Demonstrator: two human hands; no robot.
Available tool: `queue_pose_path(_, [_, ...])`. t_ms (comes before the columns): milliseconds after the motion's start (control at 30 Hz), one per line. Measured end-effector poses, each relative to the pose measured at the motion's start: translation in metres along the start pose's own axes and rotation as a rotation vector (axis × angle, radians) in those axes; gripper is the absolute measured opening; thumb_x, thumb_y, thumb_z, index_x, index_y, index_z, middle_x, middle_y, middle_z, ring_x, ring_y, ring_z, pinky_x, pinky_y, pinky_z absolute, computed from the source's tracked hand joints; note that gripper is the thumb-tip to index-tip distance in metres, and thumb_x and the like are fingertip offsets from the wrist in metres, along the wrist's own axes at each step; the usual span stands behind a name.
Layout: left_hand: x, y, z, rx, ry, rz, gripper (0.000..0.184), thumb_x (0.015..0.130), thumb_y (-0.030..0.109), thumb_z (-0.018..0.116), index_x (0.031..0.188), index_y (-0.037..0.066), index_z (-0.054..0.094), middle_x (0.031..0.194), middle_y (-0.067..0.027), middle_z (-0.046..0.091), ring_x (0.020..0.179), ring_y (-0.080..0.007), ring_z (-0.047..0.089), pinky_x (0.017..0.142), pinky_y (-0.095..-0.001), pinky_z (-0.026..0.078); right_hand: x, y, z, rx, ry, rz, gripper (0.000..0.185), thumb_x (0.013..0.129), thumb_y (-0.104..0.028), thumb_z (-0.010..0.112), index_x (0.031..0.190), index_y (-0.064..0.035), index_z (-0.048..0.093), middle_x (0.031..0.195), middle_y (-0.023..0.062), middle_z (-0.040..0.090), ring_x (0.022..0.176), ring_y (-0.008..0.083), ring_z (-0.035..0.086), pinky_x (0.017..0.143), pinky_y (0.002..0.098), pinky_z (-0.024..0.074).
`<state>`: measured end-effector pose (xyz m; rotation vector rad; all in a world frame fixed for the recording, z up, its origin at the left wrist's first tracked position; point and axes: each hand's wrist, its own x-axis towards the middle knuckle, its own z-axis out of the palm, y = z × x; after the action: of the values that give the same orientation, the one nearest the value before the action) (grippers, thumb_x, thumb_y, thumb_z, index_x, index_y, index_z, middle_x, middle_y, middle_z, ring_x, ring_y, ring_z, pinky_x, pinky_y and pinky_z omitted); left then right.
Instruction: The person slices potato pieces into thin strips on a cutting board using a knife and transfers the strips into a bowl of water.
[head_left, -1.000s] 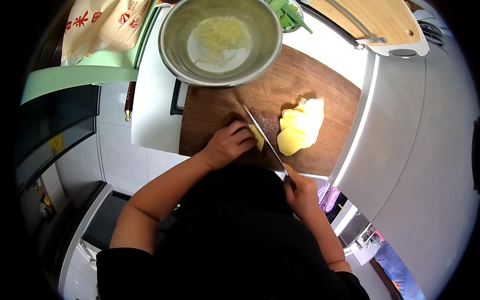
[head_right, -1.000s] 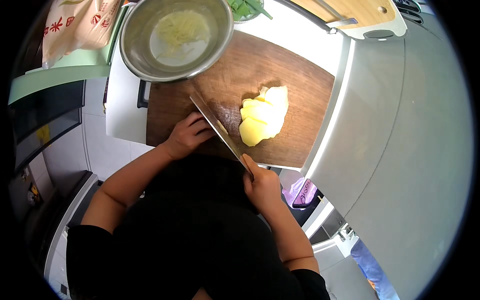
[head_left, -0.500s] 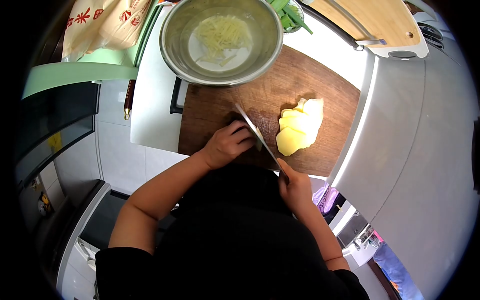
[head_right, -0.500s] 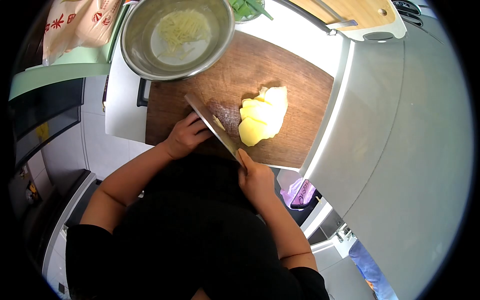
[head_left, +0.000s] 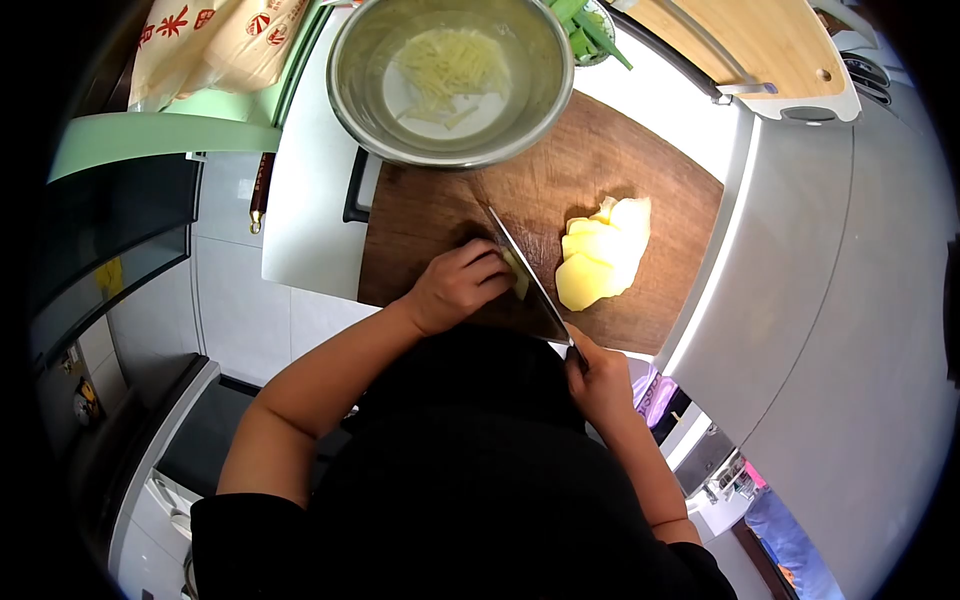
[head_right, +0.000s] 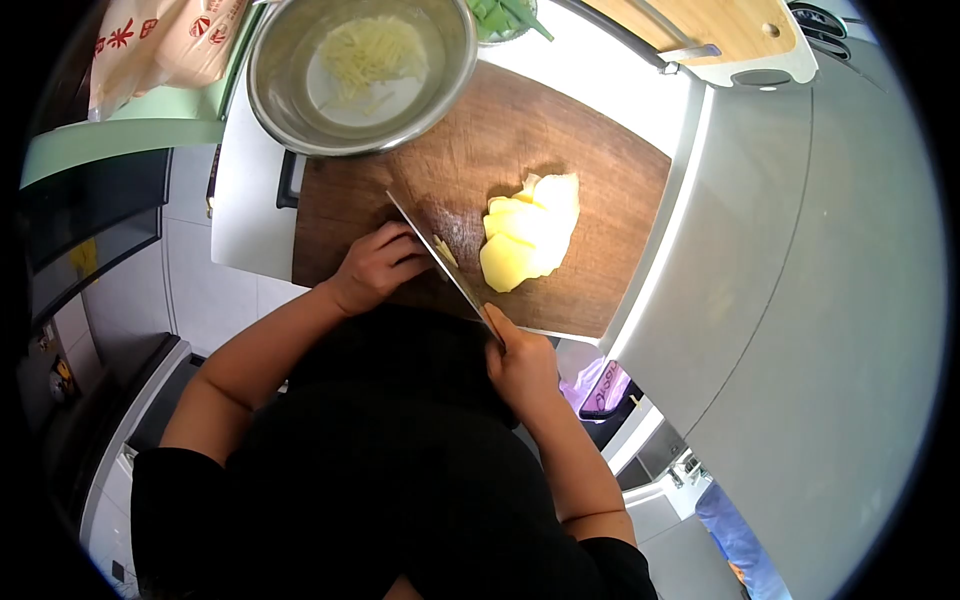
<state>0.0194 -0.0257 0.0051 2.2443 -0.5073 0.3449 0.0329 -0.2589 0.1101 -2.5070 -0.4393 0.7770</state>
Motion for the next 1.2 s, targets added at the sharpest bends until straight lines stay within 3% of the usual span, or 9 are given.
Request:
queue_pose_path(367, [0.002,0.003,-0.002,0.039,0.066,0.021,0.019,0.067,0.009,0.062,0.085,0.006,0.067,0.091,-0.0024,0.06,0.096,-0.0217,0.057,0.072,-0.0288,0.053,0.004,-0.007,0.003,-0.067,-0.017,0.008,0.043,0.073,-0.003,0.062,0.115,-0.0096,0.061,0.07,0.019,0.062,0.062,0.035,0.062,0.058,0.0418,0.0497])
queue_pose_path(433, [0.004,0.003,0.0,0.046,0.077,0.026,0.019,0.067,0.009,0.062,0.085,0.006,0.067,0.091,-0.0025,0.06,0.095,-0.0219,0.057,0.072,-0.029,0.053,0.011,-0.011,0.008,-0.108,-0.006,0.0,0.036,0.081,-0.001,0.058,0.117,-0.0081,0.06,0.067,0.0215,0.059,0.057,0.0348,0.06,0.056,0.0363,0.0478])
queue_pose_path(533, [0.0,0.0,0.001,0.035,0.064,0.034,0.02,0.067,0.009,0.062,0.086,0.006,0.067,0.092,-0.0025,0.06,0.095,-0.0216,0.057,0.072,-0.029,0.053,0.011,-0.003,0.009,0.013,0.025,-0.004,0.043,0.074,-0.003,0.062,0.116,-0.0092,0.061,0.069,0.0197,0.061,0.062,0.0358,0.061,0.058,0.0423,0.0491])
queue_pose_path(633, [-0.002,0.002,0.0,0.005,0.004,0.01,0.022,0.07,0.009,0.062,0.09,0.005,0.069,0.098,-0.0055,0.063,0.094,-0.0241,0.059,0.073,-0.032,0.053,0.007,-0.005,0.0,0.074,0.021,0.006,0.042,0.074,-0.003,0.062,0.116,-0.0086,0.061,0.07,0.0197,0.061,0.062,0.036,0.061,0.058,0.0421,0.049])
queue_pose_path(700, [0.0,0.002,0.003,0.022,0.067,0.021,0.02,0.067,0.009,0.062,0.085,0.005,0.067,0.09,-0.0024,0.06,0.093,-0.0207,0.057,0.072,-0.0286,0.053,0.003,-0.007,-0.005,0.05,-0.005,0.014,0.042,0.074,-0.003,0.062,0.116,-0.0085,0.061,0.07,0.0196,0.061,0.062,0.0359,0.061,0.058,0.0419,0.0491])
queue_pose_path(1033, [0.008,0.005,-0.004,0.026,0.118,0.057,0.02,0.067,0.008,0.062,0.086,0.004,0.067,0.091,-0.0034,0.06,0.089,-0.0207,0.059,0.072,-0.0274,0.053,0.013,-0.008,0.007,-0.064,0.001,-0.02,0.04,0.074,-0.003,0.062,0.114,-0.0082,0.062,0.067,0.0191,0.06,0.061,0.0362,0.061,0.057,0.0422,0.0484])
queue_pose_path(1200, [-0.002,0.003,-0.001,-0.04,0.022,-0.007,0.02,0.07,0.007,0.061,0.088,0.003,0.068,0.092,-0.0062,0.063,0.09,-0.0228,0.06,0.071,-0.0309,0.053,0.011,-0.01,-0.003,0.065,0.008,-0.01,0.039,0.075,-0.003,0.061,0.114,-0.0077,0.062,0.066,0.0194,0.059,0.06,0.0363,0.06,0.056,0.0422,0.0477])
